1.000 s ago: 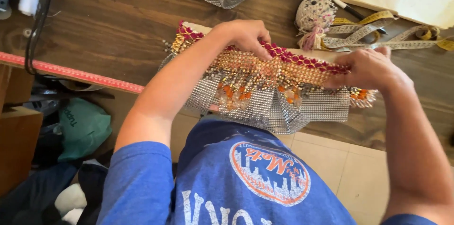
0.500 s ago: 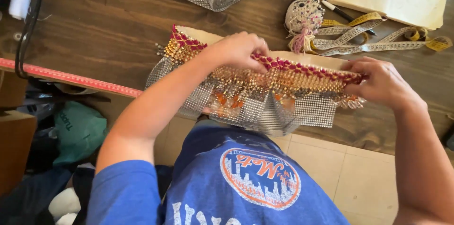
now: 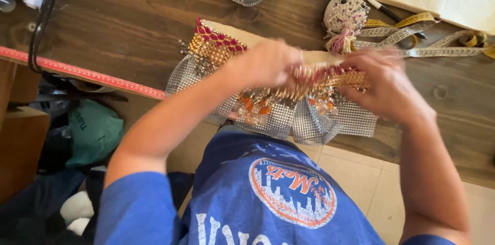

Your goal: The person is pinning a decorative silver mesh onto a fabric strip, cutting the mesh with scissors, and then adding ornate beaded trim to the assembly.

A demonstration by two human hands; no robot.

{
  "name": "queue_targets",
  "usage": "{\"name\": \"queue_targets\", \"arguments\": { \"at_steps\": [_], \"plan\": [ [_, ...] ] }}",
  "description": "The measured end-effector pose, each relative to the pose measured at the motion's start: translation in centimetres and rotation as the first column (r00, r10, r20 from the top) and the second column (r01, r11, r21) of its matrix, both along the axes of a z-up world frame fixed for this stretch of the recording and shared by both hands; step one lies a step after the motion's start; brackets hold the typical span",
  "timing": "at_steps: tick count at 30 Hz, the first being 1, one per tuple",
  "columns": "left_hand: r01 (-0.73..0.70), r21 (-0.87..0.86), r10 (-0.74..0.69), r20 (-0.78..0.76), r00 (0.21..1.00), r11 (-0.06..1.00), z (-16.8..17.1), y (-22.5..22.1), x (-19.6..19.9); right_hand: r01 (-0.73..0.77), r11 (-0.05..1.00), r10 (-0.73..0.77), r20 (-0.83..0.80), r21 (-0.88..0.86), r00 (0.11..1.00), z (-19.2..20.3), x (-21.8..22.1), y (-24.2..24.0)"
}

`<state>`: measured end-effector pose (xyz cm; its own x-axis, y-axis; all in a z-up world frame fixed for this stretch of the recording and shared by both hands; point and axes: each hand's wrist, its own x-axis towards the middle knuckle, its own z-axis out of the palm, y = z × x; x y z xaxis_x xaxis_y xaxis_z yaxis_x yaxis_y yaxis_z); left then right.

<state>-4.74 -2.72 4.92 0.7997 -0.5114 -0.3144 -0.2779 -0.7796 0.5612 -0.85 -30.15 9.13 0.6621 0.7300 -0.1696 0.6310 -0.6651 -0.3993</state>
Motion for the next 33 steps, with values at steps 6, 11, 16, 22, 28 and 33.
{"name": "queue_targets", "arguments": {
  "at_steps": [6,11,16,22,28,33],
  "plan": [
    [0.204,0.091,-0.197,0.780,0.594,0.975,-0.5,0.2,-10.7,-0.228,0.969,0.244,-0.206,0.097,0.948,-2.5,-1.1,2.3],
    [0.204,-0.012,-0.117,0.787,0.606,0.979,-2.2,1.3,-12.5,-0.283,0.959,0.282,-0.251,0.035,0.926,-1.5,-3.0,2.9],
    [0.244,-0.061,-0.110,0.770,0.628,0.968,-2.1,1.5,-12.0,-0.219,0.965,0.261,-0.464,0.144,0.847,-1.5,-0.9,4.2],
    [0.229,-0.262,0.038,0.733,0.679,0.937,-1.9,1.1,-10.3,-0.178,0.978,0.209,-0.436,0.110,0.875,-4.3,-0.1,6.0],
    [0.107,-0.491,-0.103,0.035,0.994,0.865,0.1,2.0,1.1,-0.061,0.993,-0.030,-0.734,-0.097,0.678,-5.6,5.4,-1.6],
    [-0.035,-0.157,-0.018,-0.324,0.946,0.987,-0.6,1.2,7.2,0.076,0.944,-0.262,-0.592,-0.320,0.762,-2.5,5.2,0.6]
  ]
}}
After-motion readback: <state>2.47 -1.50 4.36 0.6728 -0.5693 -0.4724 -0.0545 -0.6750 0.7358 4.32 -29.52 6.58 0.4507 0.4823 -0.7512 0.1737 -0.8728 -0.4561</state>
